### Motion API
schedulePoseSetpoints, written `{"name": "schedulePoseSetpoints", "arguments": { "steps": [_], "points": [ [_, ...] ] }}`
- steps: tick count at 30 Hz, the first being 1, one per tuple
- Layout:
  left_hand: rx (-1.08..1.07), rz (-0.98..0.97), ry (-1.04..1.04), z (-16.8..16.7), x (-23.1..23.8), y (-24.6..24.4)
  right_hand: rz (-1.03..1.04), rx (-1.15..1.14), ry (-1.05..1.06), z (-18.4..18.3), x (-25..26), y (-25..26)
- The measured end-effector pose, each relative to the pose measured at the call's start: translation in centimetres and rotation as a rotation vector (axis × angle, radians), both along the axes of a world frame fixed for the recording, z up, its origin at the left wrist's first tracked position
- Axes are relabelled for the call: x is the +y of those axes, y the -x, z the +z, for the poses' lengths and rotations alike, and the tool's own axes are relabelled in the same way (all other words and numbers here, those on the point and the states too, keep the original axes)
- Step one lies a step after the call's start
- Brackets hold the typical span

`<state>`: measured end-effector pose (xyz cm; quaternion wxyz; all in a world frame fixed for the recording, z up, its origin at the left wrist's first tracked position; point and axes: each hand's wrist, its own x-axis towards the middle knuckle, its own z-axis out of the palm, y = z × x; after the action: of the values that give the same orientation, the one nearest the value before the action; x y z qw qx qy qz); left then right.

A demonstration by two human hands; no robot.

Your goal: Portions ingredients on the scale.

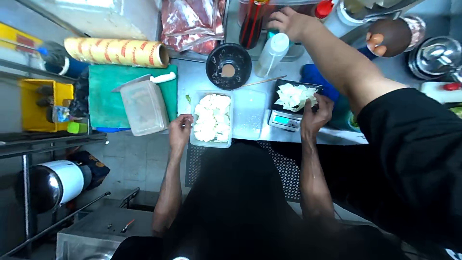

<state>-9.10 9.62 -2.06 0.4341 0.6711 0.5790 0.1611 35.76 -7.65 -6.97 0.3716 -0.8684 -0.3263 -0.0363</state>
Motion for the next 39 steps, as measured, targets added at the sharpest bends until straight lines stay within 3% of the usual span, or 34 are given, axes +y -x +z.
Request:
{"name": "schedulePoseSetpoints", "arguments": {
  "steps": [3, 6, 9, 17, 21, 24, 26, 28, 31, 34, 39],
  "points": [
    [0.255, -0.155, -0.015, 0.5, -1.8, -2.2, 0.047, 0.048, -0.07, 0.4, 0.2, 1.8],
    [0.485, -0.335, -0.073, -2.3, -3.5, -5.1, 0.142, 0.073, -0.109, 1.3, 1.1, 3.8],
    [0.581, -0.345, -0.046, -4.6, -3.8, -6.6, 0.241, 0.092, -0.167, 2.9, 2.2, 6.2],
    [0.172, -0.455, -0.078, -1.3, -0.3, -3.1, 0.562, 0.213, -0.295, 5.2, 5.0, 12.6],
    [-0.095, -0.332, 0.037, -0.3, 0.8, -1.9, 0.695, 0.33, -0.215, 6.2, 4.8, 16.1],
    [-0.499, -0.2, 0.192, -0.6, 1.0, -1.2, 0.771, 0.475, -0.127, 6.9, 5.3, 18.1],
    [-0.813, -0.148, 0.306, -1.0, 0.9, -1.3, 0.799, 0.598, -0.099, 5.3, 6.9, 18.9],
    [-0.989, -0.101, 0.376, -1.4, 0.7, -1.6, 0.812, 0.763, -0.037, 4.5, 8.1, 20.0],
    [-1.072, -0.071, 0.38, -1.6, 0.2, -2.0, 0.759, 0.988, 0.086, 4.6, 9.1, 21.7],
    [-1.083, -0.057, 0.328, -1.8, -0.2, -2.5, 0.728, 1.113, 0.049, 4.8, 9.6, 23.0],
    [-0.858, -0.034, 0.319, -1.6, -0.7, -2.8, 0.671, 1.124, 0.005, 3.8, 10.0, 23.8]
  ]
}}
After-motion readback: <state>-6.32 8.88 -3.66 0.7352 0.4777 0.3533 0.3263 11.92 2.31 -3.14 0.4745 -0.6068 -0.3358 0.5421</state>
